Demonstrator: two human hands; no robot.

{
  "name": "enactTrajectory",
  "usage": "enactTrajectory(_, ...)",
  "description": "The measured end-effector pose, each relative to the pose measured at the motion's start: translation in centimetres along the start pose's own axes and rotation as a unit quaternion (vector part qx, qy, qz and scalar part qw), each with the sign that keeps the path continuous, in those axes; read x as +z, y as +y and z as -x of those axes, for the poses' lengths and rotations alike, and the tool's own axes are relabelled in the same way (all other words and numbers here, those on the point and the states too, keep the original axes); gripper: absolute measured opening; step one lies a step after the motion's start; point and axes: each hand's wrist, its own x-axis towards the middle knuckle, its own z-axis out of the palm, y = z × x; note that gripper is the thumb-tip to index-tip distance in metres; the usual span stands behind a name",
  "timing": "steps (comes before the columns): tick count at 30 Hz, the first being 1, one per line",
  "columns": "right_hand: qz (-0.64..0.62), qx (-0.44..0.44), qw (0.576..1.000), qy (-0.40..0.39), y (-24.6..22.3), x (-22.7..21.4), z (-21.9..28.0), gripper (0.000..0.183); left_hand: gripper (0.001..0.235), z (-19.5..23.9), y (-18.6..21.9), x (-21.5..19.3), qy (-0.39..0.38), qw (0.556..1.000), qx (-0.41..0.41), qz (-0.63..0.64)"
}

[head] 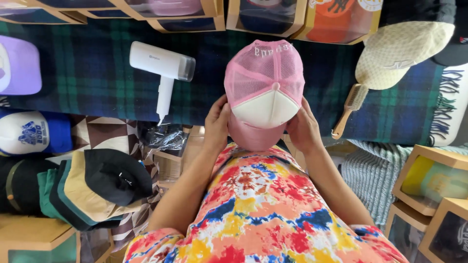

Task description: The person cleans a pink baseball cap by first brushing the inside and outside with a wooden brush. They then use a handheld steamer to apply steam to the cap's surface, holding it in place with their other hand.

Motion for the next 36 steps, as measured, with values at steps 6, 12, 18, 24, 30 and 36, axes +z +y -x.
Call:
enactTrajectory(6, -0.067, -0.018, 0.996, -0.061, 3.9, -2.8, -0.2, 0.046, 0.021, -1.9, -6.2, -1.6, 0.040, 0.996, -0.025, -0.074)
enactTrajectory(12, -0.026, -0.010, 0.999, -0.029, 3.5, -3.3, -0.4, 0.034, 0.022, -2.9, -7.4, -3.1, 0.009, 0.994, -0.007, -0.106)
enactTrajectory(18, 0.232, -0.242, 0.941, -0.055, -5.3, 0.0, -4.4, 0.045, 0.031, -5.1, 5.0, 0.7, 0.013, 0.925, 0.292, -0.241)
enactTrajectory(24, 0.493, -0.119, 0.851, -0.138, -14.1, 8.1, -6.9, 0.053, 0.040, -10.5, 12.0, 7.0, -0.243, 0.795, 0.256, -0.494)
enactTrajectory(30, 0.579, -0.025, 0.800, -0.158, -12.4, 9.1, -11.3, 0.050, 0.042, -17.6, 7.7, 6.7, -0.260, 0.800, 0.113, -0.529)
enactTrajectory(36, 0.327, 0.190, 0.923, 0.071, -10.7, 9.3, -9.2, 0.050, 0.037, -15.7, 5.9, 3.9, -0.214, 0.826, 0.162, -0.495)
